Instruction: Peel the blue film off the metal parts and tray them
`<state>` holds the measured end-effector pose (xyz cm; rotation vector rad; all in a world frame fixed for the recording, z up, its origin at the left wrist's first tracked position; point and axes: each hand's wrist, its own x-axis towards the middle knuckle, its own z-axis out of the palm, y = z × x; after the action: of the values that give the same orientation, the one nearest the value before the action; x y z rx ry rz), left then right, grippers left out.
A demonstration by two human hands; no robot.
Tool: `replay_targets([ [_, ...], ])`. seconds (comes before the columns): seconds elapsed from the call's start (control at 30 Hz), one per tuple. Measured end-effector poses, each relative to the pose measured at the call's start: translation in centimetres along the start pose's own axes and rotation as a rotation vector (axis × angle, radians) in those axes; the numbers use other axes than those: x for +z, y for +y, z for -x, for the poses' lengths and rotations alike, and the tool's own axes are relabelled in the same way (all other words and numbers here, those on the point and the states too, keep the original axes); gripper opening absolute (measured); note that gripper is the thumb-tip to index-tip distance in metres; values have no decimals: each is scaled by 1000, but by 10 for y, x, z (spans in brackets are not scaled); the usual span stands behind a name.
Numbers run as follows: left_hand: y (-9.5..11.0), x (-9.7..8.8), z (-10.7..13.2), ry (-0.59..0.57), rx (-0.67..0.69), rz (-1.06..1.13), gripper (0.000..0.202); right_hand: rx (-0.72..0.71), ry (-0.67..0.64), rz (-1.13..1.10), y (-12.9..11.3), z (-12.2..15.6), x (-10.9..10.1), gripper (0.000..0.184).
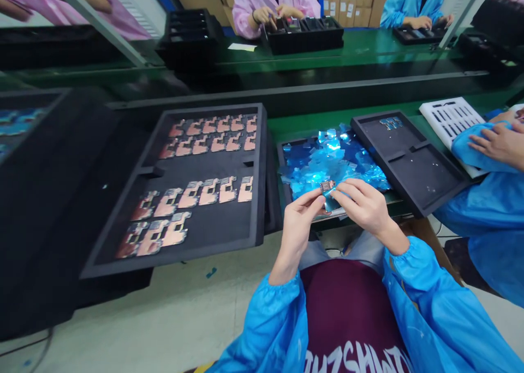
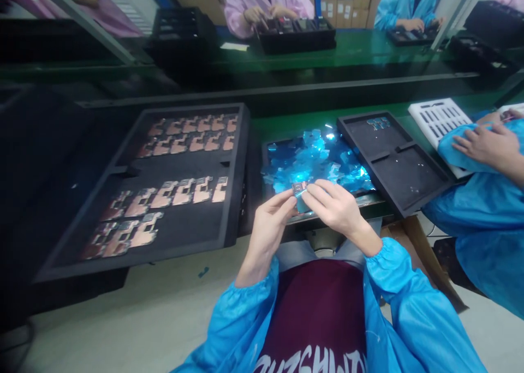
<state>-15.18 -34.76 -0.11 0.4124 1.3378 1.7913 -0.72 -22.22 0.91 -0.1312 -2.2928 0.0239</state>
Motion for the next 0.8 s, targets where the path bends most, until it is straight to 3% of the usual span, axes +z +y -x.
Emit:
replay_targets([
  [0.2,-1,-7,-9,-5,-151,260,46,-128,-56,-36,-1,14,-9,24],
  [0.33,-4,-5,-17,79,-115,292,42,-127,22,-167,-10,24,-14,27],
  [0.4,-4,1,-15,121,-51,281,40,9,161,-266,-14,27,-12,26],
  [0.5,6,6,3,157,94,162,36,461,342,-379,-4,26,3,10],
  [0.57,21,2,25,142,202,-13,31,730,221,-448,15,20,21,7],
  [0.63,39,-12,46,160,302,-203,27,821,-47,-513,38,11,45,16],
  [0.73,65,-52,63,342,411,-395,26,732,-387,-381,61,-2,80,19],
  [0.8,81,-90,62,475,431,-473,32,628,-501,-141,66,-7,94,25],
])
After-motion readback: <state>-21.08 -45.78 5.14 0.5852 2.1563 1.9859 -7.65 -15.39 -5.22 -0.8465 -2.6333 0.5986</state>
